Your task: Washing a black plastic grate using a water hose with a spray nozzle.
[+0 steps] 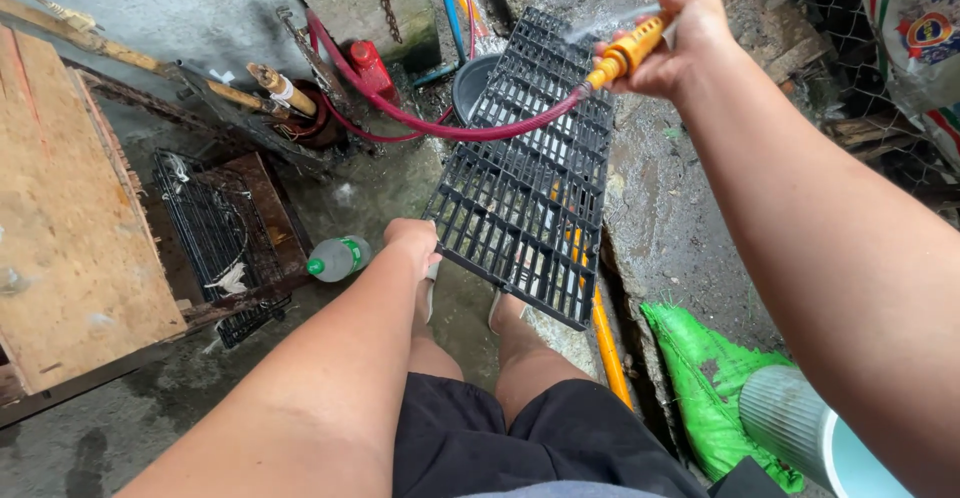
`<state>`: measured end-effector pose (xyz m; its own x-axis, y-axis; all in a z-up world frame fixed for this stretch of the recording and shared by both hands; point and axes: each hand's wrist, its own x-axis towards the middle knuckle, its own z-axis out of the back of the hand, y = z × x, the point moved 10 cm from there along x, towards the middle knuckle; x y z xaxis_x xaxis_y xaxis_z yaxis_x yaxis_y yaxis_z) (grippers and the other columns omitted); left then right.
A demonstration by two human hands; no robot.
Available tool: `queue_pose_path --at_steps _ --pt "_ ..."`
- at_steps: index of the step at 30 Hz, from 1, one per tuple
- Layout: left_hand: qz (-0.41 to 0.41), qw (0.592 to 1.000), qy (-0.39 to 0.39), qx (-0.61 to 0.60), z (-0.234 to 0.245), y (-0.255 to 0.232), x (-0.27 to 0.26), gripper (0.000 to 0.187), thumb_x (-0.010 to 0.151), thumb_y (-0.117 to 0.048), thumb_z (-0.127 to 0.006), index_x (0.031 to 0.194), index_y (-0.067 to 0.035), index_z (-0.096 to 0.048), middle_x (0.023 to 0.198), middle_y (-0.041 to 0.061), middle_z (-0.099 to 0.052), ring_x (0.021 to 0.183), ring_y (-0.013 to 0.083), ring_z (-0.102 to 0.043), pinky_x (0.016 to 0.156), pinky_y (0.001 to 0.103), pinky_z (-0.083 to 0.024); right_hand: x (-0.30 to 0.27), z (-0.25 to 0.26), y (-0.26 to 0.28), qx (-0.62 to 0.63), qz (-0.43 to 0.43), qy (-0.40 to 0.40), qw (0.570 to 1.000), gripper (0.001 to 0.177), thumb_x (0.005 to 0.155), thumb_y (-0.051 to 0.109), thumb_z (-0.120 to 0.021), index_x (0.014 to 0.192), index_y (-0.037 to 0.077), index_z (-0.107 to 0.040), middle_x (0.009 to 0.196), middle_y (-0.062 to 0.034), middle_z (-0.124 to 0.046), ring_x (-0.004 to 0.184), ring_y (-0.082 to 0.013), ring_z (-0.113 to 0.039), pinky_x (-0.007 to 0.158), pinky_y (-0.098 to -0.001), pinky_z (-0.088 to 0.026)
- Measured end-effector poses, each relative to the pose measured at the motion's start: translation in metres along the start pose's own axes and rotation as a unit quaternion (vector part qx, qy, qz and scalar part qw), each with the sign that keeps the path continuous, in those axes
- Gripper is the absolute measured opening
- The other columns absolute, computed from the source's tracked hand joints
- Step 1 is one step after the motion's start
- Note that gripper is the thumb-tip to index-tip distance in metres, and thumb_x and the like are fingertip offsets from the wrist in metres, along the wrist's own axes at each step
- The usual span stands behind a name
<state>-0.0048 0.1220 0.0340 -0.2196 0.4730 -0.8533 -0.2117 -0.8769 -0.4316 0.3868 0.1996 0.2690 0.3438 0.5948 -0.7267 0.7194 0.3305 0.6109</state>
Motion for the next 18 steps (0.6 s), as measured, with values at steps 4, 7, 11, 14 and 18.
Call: queue_pose_path --at_steps 4,7,11,14,18 --pt "0.01 1.0 -0.002 -0.012 0.003 -0.004 -0.005 0.021 0.096 -0.012 -0.065 0.111 0.002 -0.068 0.113 0.016 -0.071 0.089 0.0284 -0.072 0.067 0.038 -0.062 -0.011 -0.034 -0.012 -0.021 -0.003 0.024 0.999 0.032 0.098 0.034 -0.049 0.112 0.007 -0.041 0.104 -0.0178 -0.052 0.091 -0.0334 -0.063 0.088 -0.0567 -0.057" --pt "0.016 1.0 -0.007 -0.026 0.005 -0.008 -0.002 0.018 0.096 -0.007 -0.064 0.109 0.006 -0.067 0.113 0.019 -0.068 0.089 0.0304 -0.073 0.068 0.038 -0.064 -0.023 -0.04 -0.017 -0.032 0.001 0.016 0.999 0.033 0.096 0.033 -0.051 0.111 0.005 -0.042 0.104 -0.0189 -0.052 0.089 -0.034 -0.064 0.084 -0.0545 -0.055" --pt "-0.022 1.0 0.009 -0.017 0.008 -0.005 0.031 0.018 0.089 0.005 -0.066 0.104 0.013 -0.064 0.111 0.021 -0.07 0.09 0.0279 -0.073 0.071 0.039 -0.065 -0.02 0.004 -0.019 -0.017 0.0 -0.039 0.999 0.033 0.098 0.032 -0.047 0.116 0.004 -0.045 0.104 -0.0167 -0.053 0.088 -0.03 -0.062 0.084 -0.0529 -0.059" --pt "-0.03 0.998 0.032 -0.054 0.017 -0.018 0.011 0.017 0.089 0.006 -0.063 0.104 0.013 -0.063 0.11 0.021 -0.071 0.089 0.027 -0.072 0.073 0.041 -0.064 -0.035 0.033 -0.025 0.012 -0.002 -0.082 0.997 0.037 0.099 0.032 -0.046 0.119 0.001 -0.046 0.105 -0.0163 -0.052 0.09 -0.0291 -0.062 0.086 -0.0541 -0.06" --pt "0.002 0.99 0.041 -0.133 0.035 -0.027 -0.036 0.019 0.095 0.0 -0.051 0.107 0.011 -0.062 0.109 0.02 -0.067 0.087 0.0305 -0.071 0.073 0.045 -0.066 -0.062 0.036 -0.036 0.021 0.008 -0.083 0.996 0.038 0.099 0.032 -0.042 0.117 -0.001 -0.047 0.105 -0.0184 -0.054 0.092 -0.0323 -0.065 0.088 -0.0581 -0.058"
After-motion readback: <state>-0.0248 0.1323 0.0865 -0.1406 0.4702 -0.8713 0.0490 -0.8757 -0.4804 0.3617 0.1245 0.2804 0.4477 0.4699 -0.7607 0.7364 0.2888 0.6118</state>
